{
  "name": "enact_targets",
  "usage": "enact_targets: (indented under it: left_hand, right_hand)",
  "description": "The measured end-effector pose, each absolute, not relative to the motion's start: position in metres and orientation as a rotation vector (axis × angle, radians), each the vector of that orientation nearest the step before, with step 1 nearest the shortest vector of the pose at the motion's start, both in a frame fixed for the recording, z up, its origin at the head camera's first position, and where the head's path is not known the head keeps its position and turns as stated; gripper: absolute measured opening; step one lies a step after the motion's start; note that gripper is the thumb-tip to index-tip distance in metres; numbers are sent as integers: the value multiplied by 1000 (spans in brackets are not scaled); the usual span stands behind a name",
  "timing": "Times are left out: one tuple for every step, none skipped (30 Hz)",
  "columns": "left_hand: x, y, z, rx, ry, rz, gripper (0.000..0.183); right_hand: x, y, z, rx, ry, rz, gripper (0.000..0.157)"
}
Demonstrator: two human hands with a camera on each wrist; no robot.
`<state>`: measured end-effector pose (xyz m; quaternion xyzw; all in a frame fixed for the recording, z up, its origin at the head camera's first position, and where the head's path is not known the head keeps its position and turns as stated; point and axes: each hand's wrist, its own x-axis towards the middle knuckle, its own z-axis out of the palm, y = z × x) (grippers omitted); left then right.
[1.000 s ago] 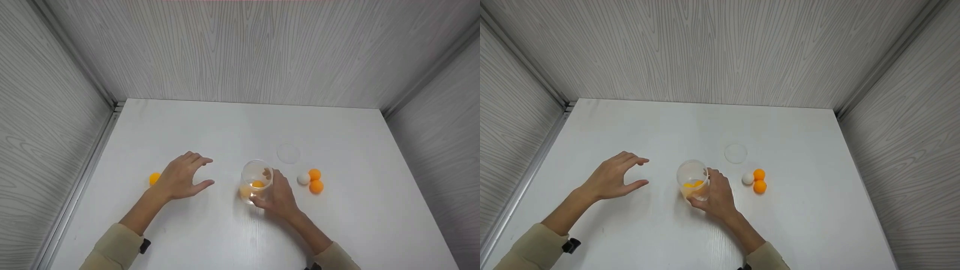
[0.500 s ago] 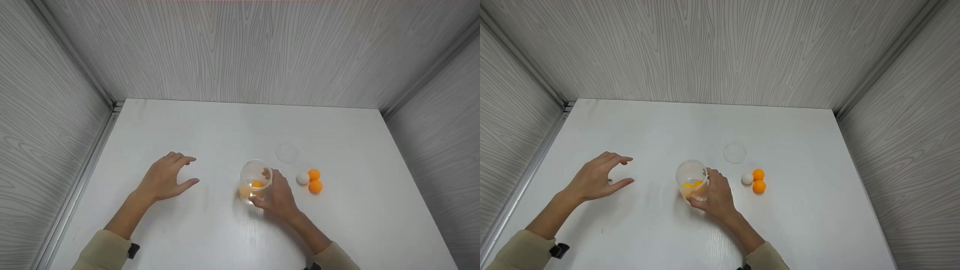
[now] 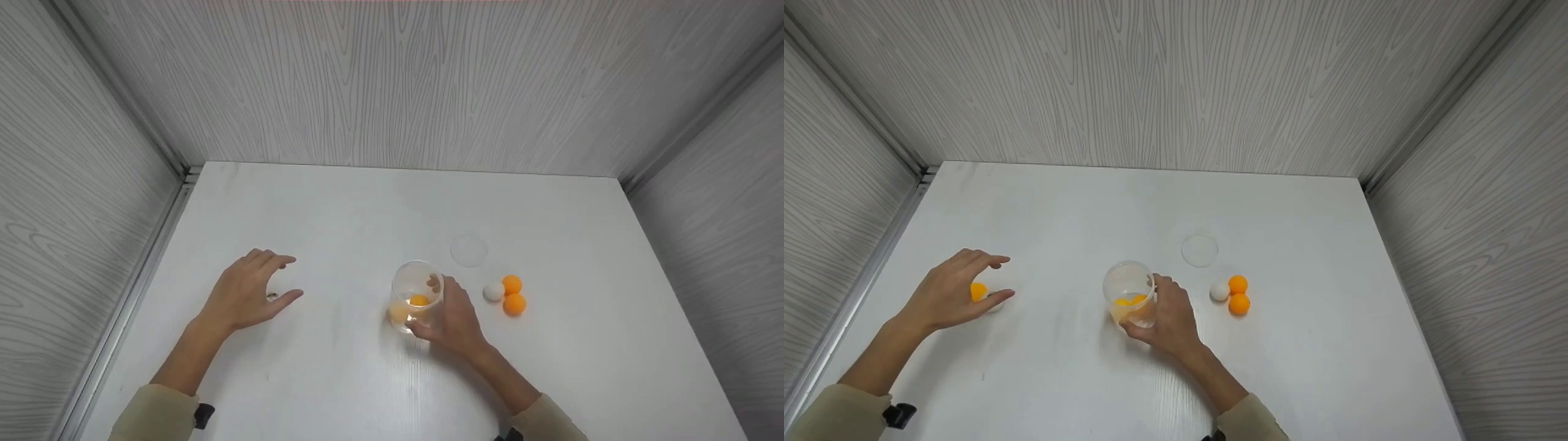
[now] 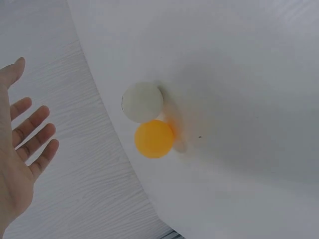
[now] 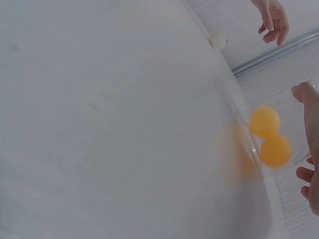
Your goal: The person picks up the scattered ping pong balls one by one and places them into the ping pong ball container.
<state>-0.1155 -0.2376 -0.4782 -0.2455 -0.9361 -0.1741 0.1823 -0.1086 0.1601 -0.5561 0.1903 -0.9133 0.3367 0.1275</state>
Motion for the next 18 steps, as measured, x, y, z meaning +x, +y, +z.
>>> enact_targets:
  left_hand:
    - [-115,-239,-479,-686,-2646,-485,51]
    - [-115,-241,-479,-676,-2652,-481,52]
    - [-114,-242,-480,-666,-2660,-479,52]
    - [-114,-244,-481,-655,-2669,-480,52]
    - [-113,-245,-482,-644,-2678,-480,52]
    - [-113,-247,-483,-633,-2688,-485,52]
    - [-112,-248,-484,-623,-2694,-491,51]
    - [-112,-250,-486,-611,-2703,-499,51]
    - [-111,-251,-487,-602,-2709,-505,51]
    - [-111,-252,-489,-594,-2712,-510,51]
    - [-110,-254,-491,-588,-2714,-511,50]
    - [-110,-255,-492,-583,-2715,-512,50]
    - [-109,-256,-494,-579,-2715,-514,50]
    - [-109,-258,-496,-574,-2718,-515,50]
    - [-108,-259,-498,-569,-2720,-517,49]
    - [-108,-260,-499,-562,-2724,-521,49]
    - [-108,-261,-501,-555,-2731,-523,49]
    - [-108,-262,-502,-547,-2739,-530,48]
  right_hand:
    - [-109,160,-556,558,-2657,975,84]
    - [-109,160,-556,563,-2655,970,85]
    - [-110,160,-556,568,-2653,969,85]
    - [-110,160,-556,569,-2651,965,85]
    - [-110,160,-556,568,-2649,965,86]
    - [-110,160,-556,566,-2647,966,86]
    - [-110,160,-556,564,-2644,968,86]
    - [-110,160,-557,559,-2642,976,86]
    - [-110,160,-557,554,-2640,982,86]
    - [-110,160,-557,549,-2638,984,86]
    - [-110,161,-557,546,-2636,988,86]
    - [-110,161,-558,545,-2633,993,87]
    - [-111,161,-558,544,-2630,997,87]
    - [-111,161,-559,544,-2627,999,87]
    - [-111,161,-559,547,-2626,994,87]
    - [-111,161,-559,551,-2625,990,88]
    - [-111,162,-559,553,-2625,990,88]
    - [-111,162,-559,555,-2625,988,88]
